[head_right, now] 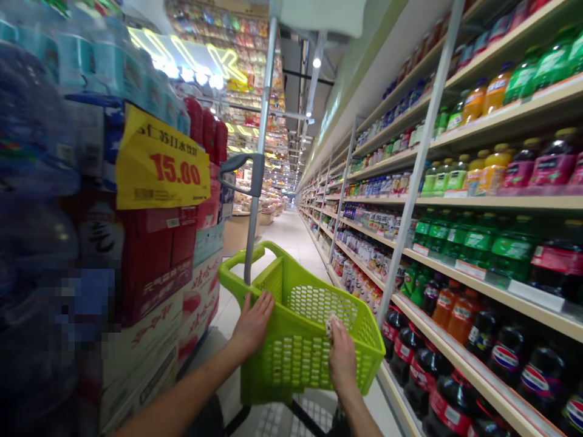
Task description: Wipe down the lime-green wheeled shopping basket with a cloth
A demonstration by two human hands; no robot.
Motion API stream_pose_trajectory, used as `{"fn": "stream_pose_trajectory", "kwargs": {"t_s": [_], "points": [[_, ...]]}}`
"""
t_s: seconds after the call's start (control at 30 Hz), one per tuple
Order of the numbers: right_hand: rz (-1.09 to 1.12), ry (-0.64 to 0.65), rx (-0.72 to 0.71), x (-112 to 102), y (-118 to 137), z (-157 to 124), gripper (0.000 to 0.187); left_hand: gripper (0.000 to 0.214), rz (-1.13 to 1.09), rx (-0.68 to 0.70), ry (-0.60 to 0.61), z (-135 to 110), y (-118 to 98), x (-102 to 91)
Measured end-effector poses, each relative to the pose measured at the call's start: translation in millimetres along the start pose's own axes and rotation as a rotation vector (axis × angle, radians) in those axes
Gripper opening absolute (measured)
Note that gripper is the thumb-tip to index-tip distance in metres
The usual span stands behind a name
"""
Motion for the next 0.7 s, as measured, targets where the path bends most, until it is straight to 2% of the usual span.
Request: {"fn": "stream_pose_trajectory", "kwargs": {"t_s": [0.03,0.1,0.27,0.33,0.37,0.47,0.53,0.63,0.7], "points": [[0.015,0.004,0.003,2.9,2.8,1.6,0.059,0.057,-0.011,0.009,-0.008,-1.3,1.3,0.3],[0.097,0.036,-0.043,20.7,24.9,8.8,0.059,0.058,-0.046,0.017,-0.018,-3.3,3.3,-1.0],[0.401,0.101,-0.141,78.4,117.4,39.8,0.058,0.061,-0.243,-0.093,-0.121,-1.4,13.9,-18.9],[0.494,0.160,-0.150,87.0,138.0,48.4,0.061,0.060,-0.324,-0.104,-0.122,3.5,14.7,-26.3],[0.517,0.181,-0.157,87.2,140.4,49.9,0.063,0.059,-0.345,-0.089,-0.100,6.8,12.8,-28.4],[0.432,0.203,-0.167,75.2,115.9,42.2,0.070,0.058,-0.298,-0.058,-0.033,18.3,0.5,-28.4],[0.258,0.245,-0.146,60.8,81.0,30.2,0.071,0.051,-0.194,-0.061,-0.032,25.9,-9.8,-24.6],[-0.041,0.276,-0.036,31.8,22.8,12.9,0.061,0.027,-0.053,-0.052,-0.064,34.7,-18.4,-16.9],[-0.158,0.269,0.021,13.4,-5.1,4.6,0.055,0.028,-0.017,-0.018,-0.085,37.1,-13.3,-12.5]]}}
Point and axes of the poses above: each hand's wrist, its own z-axis towards the middle knuckle, its own x-axis out of the palm, y = z × x, the point moved 3 cm from there along z, towards the middle knuckle, and after that the axes turned 15 degrees about z, right-handed, at the moved point
